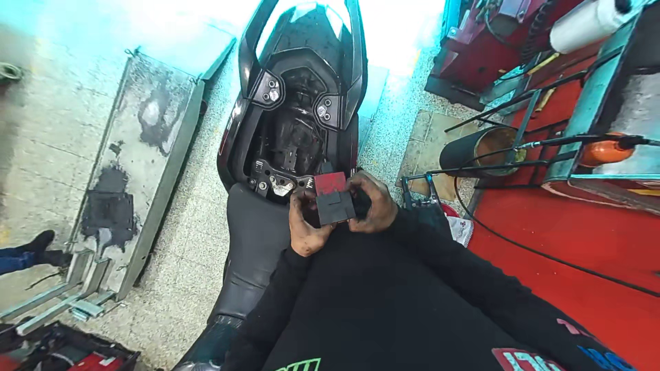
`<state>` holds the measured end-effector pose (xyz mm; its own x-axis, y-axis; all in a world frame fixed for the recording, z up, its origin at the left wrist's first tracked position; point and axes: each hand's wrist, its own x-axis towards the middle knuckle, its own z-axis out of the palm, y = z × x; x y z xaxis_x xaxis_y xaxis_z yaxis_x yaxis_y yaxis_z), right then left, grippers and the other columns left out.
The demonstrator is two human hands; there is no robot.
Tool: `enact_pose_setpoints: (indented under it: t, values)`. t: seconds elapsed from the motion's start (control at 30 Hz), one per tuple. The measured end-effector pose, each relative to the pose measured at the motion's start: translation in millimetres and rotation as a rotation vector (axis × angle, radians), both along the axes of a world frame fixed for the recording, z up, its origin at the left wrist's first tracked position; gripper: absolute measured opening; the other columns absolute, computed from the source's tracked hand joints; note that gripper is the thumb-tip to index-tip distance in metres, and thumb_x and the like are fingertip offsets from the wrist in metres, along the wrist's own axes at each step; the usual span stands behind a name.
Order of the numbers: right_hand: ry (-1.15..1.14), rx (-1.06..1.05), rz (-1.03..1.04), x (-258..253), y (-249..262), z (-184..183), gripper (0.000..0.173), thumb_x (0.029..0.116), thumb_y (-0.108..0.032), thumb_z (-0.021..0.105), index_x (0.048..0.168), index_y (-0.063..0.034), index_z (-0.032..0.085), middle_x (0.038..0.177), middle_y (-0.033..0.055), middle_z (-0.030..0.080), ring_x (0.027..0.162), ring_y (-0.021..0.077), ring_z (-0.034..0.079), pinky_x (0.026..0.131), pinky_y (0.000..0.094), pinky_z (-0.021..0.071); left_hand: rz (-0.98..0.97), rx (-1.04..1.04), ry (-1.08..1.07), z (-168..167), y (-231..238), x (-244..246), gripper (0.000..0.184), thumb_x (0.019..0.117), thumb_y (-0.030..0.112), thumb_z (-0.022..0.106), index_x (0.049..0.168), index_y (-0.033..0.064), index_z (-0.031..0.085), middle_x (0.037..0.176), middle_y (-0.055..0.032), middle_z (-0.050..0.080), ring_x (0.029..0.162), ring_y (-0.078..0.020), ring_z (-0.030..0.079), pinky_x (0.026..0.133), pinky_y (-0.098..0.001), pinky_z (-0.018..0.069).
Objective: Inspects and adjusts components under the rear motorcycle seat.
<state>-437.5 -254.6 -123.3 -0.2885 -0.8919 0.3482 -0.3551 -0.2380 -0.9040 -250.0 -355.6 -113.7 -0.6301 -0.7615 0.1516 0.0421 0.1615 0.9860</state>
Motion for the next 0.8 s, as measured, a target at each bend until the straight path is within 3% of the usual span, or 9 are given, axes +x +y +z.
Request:
enact_pose_setpoints:
  t: [0.07,0.17,0.47,0.6,0.73,0.8]
  values:
    - [-0.028,0.013,0.019,-0.6,-1.3,-0.1,0.06,0.0723,-0.034,0.082,0.114,0.006,0.063,0.11,0.0168,0.066,0.099,0.0186,0.065,0.083,0.0316,0.0575,-0.031,-0.003,0.001,3.2,-4.9,3.9,0.077,0.0702,0.021,0.091,0.124,-0.012,0.047,0.119,-0.0165,0.059,0.106,-0.0192,0.065,0.094,-0.0341,0.0598]
    - [-0.02,0.038,0.03,-0.5,-4.7,3.3,0.06,0.0711,-0.03,0.082,0.115,0.0051,0.062,0.116,0.0181,0.063,0.107,0.0221,0.064,0.09,0.0358,0.0582,0.013,-0.03,0.003,3.0,-3.5,1.0,0.071,0.0688,0.022,0.09,0.118,-0.0081,0.049,0.114,-0.014,0.059,0.102,-0.018,0.065,0.091,-0.0339,0.0603]
    - [-0.011,-0.021,0.064,-5.5,-3.2,11.3,0.056,0.0679,-0.03,0.085,0.106,0.0041,0.062,0.104,0.014,0.064,0.095,0.0171,0.063,0.083,0.0304,0.0571,0.108,-0.085,0.061,-2.7,16.2,-7.4,0.061,0.0744,0.029,0.085,0.113,-0.0037,0.05,0.102,-0.0106,0.059,0.083,-0.0114,0.062,0.073,-0.0258,0.0574]
    - [0.059,-0.015,-0.011,3.5,-4.5,22.0,0.053,0.0724,-0.033,0.087,0.104,0.0025,0.064,0.098,0.0124,0.064,0.087,0.015,0.063,0.077,0.0284,0.0569,0.159,-0.16,0.013,6.6,16.2,-10.8,0.051,0.0761,0.027,0.081,0.107,-0.0011,0.052,0.099,-0.0098,0.06,0.089,-0.0133,0.063,0.08,-0.0287,0.0573]
    - [0.105,0.005,-0.035,2.2,-7.7,17.8,0.051,0.0747,-0.03,0.084,0.11,0.0018,0.064,0.101,0.013,0.064,0.092,0.018,0.063,0.081,0.0315,0.0572,0.197,-0.28,-0.079,3.7,18.3,-17.1,0.049,0.0744,0.025,0.079,0.104,-0.0032,0.052,0.097,-0.0145,0.058,0.09,-0.0194,0.061,0.081,-0.032,0.0562]
    - [0.124,0.0,-0.052,5.6,-6.0,15.9,0.049,0.0763,-0.029,0.081,0.111,0.002,0.065,0.101,0.0138,0.064,0.093,0.0193,0.063,0.082,0.0327,0.0572,0.255,-0.375,-0.088,2.1,21.5,-21.9,0.047,0.0743,0.029,0.078,0.1,0.0001,0.052,0.094,-0.0122,0.058,0.089,-0.0179,0.06,0.081,-0.0296,0.053]
